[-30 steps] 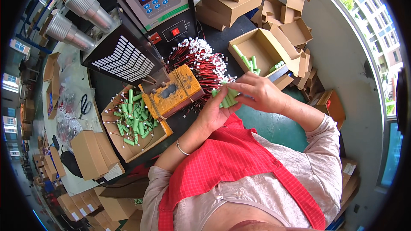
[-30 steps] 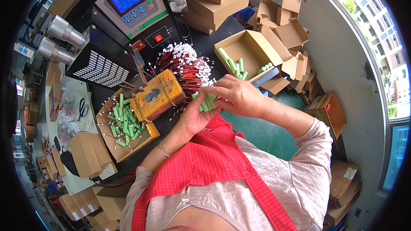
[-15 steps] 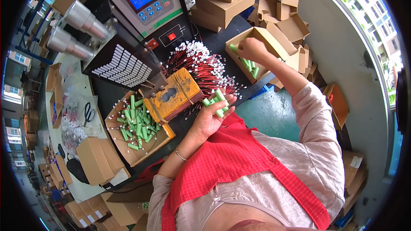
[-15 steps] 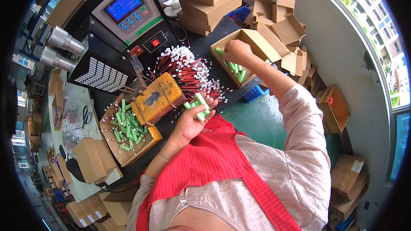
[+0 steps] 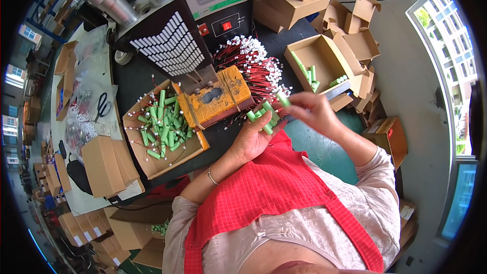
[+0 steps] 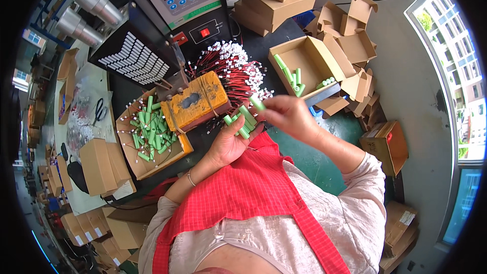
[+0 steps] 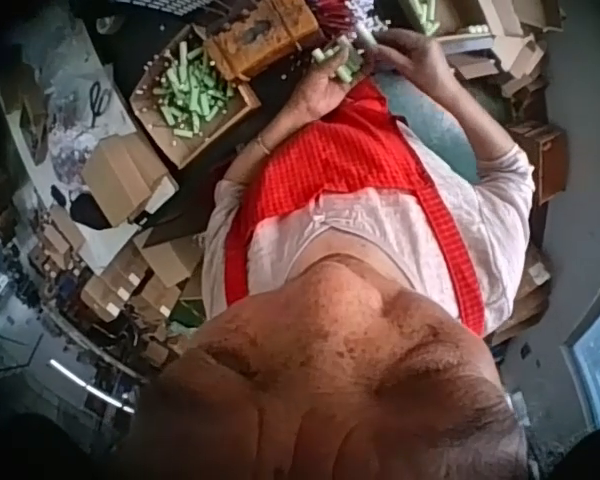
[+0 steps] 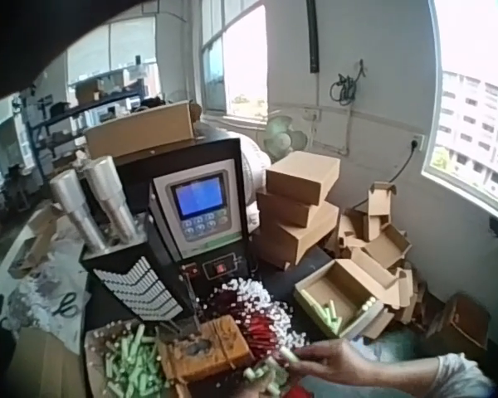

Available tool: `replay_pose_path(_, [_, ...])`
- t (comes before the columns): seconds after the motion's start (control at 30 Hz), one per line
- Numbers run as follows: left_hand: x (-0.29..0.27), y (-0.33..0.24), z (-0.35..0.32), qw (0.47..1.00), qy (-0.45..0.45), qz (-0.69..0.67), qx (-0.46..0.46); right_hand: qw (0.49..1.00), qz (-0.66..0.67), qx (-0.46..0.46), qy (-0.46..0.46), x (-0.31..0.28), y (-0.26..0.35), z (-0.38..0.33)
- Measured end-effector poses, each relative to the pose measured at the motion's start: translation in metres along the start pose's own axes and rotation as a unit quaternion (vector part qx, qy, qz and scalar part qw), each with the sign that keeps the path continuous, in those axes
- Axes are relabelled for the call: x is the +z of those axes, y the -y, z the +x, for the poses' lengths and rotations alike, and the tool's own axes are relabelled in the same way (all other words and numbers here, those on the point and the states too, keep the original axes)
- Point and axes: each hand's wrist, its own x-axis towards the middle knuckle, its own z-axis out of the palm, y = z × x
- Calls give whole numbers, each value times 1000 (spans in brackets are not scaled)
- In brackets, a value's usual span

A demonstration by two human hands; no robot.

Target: The person assembles battery packs by taking battery cells, spot welding connector wires to them with a spot welder, and placing the assembled packs into a box.

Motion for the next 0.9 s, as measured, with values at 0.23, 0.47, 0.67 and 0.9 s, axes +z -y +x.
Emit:
replay_pose_path(0.23, [-28, 6, -14, 997, -71, 16, -41, 977, -143, -139, -80, 4, -24, 40])
replay_pose_path(0.47, [-20, -1, -22, 998, 50, -26, -12, 940, -298, -160, -47, 11, -34, 84])
replay_pose_path(0.67, [-35, 5, -24, 999, -18, -40, -13, 931, -349, -108, -19, 14, -24, 93])
replay_pose_path(0.9, [-50, 14, -36, 994, 21, 79, -73, 947, -308, -83, 28, 9, -24, 97])
